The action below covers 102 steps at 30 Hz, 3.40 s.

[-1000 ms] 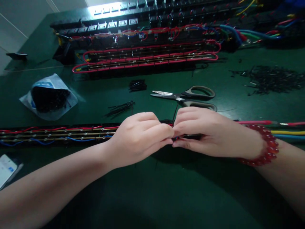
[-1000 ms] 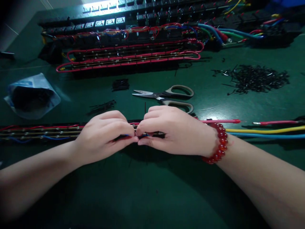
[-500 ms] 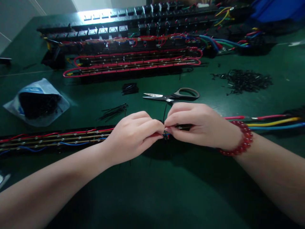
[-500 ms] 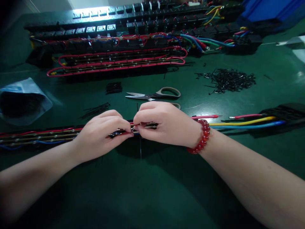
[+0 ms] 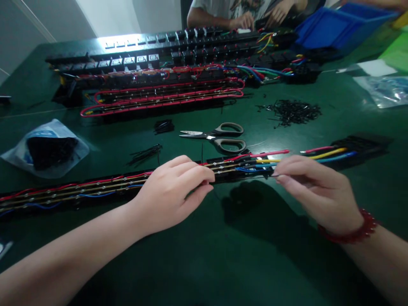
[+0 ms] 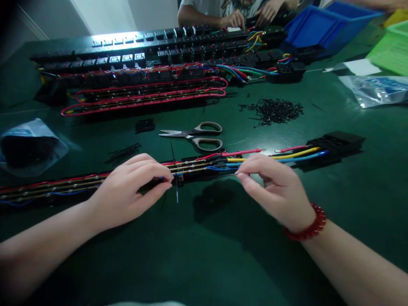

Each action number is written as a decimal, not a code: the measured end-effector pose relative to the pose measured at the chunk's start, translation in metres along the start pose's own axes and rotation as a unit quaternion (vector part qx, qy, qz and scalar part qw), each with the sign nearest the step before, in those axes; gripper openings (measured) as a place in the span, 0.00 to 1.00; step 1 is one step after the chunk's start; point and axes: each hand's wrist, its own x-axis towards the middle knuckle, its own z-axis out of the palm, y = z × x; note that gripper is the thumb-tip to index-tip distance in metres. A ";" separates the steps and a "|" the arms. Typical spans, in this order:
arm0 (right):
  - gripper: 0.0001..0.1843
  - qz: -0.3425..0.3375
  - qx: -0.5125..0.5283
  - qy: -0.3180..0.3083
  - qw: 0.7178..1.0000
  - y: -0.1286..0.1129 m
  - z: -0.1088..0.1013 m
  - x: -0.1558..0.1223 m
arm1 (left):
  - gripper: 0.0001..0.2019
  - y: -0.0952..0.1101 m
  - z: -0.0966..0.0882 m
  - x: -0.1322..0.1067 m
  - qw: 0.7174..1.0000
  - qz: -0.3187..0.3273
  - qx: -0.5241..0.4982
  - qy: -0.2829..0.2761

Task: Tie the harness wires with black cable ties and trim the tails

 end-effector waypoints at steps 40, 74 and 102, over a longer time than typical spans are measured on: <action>0.04 0.076 0.129 0.127 0.980 0.027 0.029 0.002 | 0.13 -0.005 0.068 0.082 0.987 -0.007 -0.159 -0.022; 0.05 0.058 0.070 0.101 0.991 0.026 0.025 0.004 | 0.09 -0.009 0.069 0.084 0.982 -0.025 -0.184 -0.034; 0.08 0.127 0.149 0.151 0.969 0.026 0.029 0.006 | 0.05 -0.009 0.069 0.085 0.981 -0.014 -0.190 -0.048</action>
